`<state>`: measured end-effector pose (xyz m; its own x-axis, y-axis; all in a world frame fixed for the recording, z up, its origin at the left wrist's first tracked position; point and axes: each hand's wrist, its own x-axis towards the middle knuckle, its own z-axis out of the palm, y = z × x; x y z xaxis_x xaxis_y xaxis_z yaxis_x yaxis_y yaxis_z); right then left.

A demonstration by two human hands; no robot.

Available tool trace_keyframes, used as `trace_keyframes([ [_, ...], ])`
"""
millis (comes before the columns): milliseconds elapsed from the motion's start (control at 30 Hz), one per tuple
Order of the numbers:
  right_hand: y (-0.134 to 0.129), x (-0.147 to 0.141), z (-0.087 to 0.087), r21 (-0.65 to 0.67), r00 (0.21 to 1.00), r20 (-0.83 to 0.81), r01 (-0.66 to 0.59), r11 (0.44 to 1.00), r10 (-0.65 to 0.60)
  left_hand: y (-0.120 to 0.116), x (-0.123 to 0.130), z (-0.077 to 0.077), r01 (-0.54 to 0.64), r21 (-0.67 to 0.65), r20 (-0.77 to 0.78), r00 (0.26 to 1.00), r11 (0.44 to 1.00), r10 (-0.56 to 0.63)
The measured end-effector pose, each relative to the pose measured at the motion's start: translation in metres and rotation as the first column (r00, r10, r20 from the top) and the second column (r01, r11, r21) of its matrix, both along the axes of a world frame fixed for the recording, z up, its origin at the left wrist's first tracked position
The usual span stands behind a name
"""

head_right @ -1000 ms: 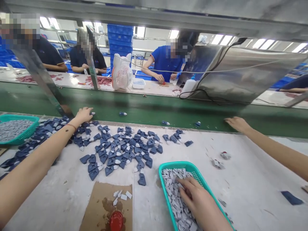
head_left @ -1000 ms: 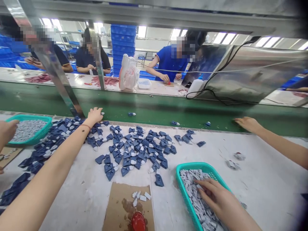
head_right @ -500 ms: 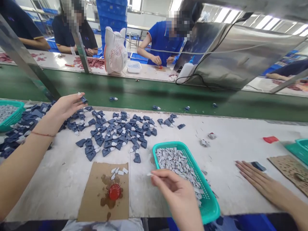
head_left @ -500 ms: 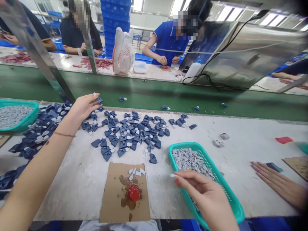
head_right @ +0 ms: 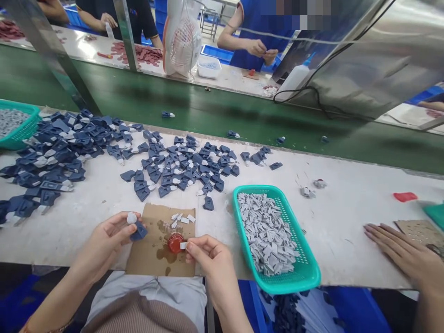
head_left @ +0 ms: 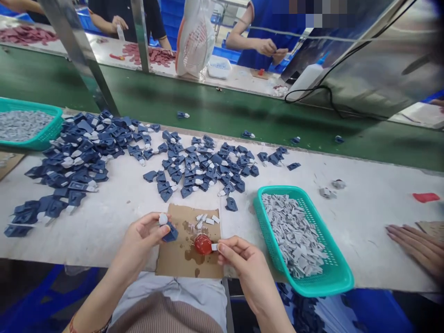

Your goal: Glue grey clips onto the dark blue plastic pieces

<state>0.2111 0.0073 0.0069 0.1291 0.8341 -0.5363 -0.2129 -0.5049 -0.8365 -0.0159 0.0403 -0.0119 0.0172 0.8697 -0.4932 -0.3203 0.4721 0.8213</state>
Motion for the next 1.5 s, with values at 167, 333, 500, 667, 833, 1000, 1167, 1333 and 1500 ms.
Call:
trace_keyframes([
  [167, 0.000, -0.004, 0.001, 0.003, 0.999, 0.052, -0.014, 1.000, 0.014, -0.015, 0.003, 0.001, 0.048, 0.071, 0.018, 0.999, 0.996, -0.050],
  [333, -0.002, -0.003, 0.000, 0.021, 0.994, 0.109, -0.032, 0.999, 0.030, -0.020, 0.009, -0.005, -0.005, 0.146, -0.034, 0.999, 0.989, 0.010],
  [500, -0.001, -0.002, 0.000, 0.010, 0.991, 0.127, -0.041, 0.999, 0.039, -0.023, 0.013, -0.008, 0.024, 0.273, -0.044, 0.999, 0.962, -0.013],
  [667, 0.001, -0.007, 0.019, 0.040, 0.996, 0.092, -0.020, 0.999, 0.017, -0.029, 0.019, -0.006, 0.040, 0.401, -0.047, 0.999, 0.915, -0.024],
  [833, -0.001, -0.021, 0.042, 0.125, 0.998, 0.031, -0.052, 0.991, 0.049, -0.033, 0.025, 0.001, 0.036, 0.668, -0.121, 0.991, 0.743, 0.060],
  [1000, 0.001, -0.034, 0.051, 0.167, 0.996, -0.028, -0.079, 0.983, 0.085, -0.036, 0.023, 0.005, 0.120, 0.777, -0.238, 0.965, 0.617, 0.111],
  [1167, 0.002, -0.039, 0.050, 0.181, 0.995, -0.019, -0.092, 0.979, 0.097, -0.037, 0.020, 0.009, 0.148, 0.816, -0.269, 0.953, 0.558, 0.140],
  [1333, -0.001, -0.043, 0.048, 0.205, 0.993, -0.015, -0.109, 0.973, 0.114, -0.036, 0.020, 0.011, 0.162, 0.835, -0.281, 0.947, 0.525, 0.154],
  [1500, 0.003, -0.047, 0.052, 0.210, 0.992, 0.059, -0.125, 0.970, 0.115, -0.036, 0.019, 0.010, 0.168, 0.841, -0.291, 0.941, 0.514, 0.170],
])
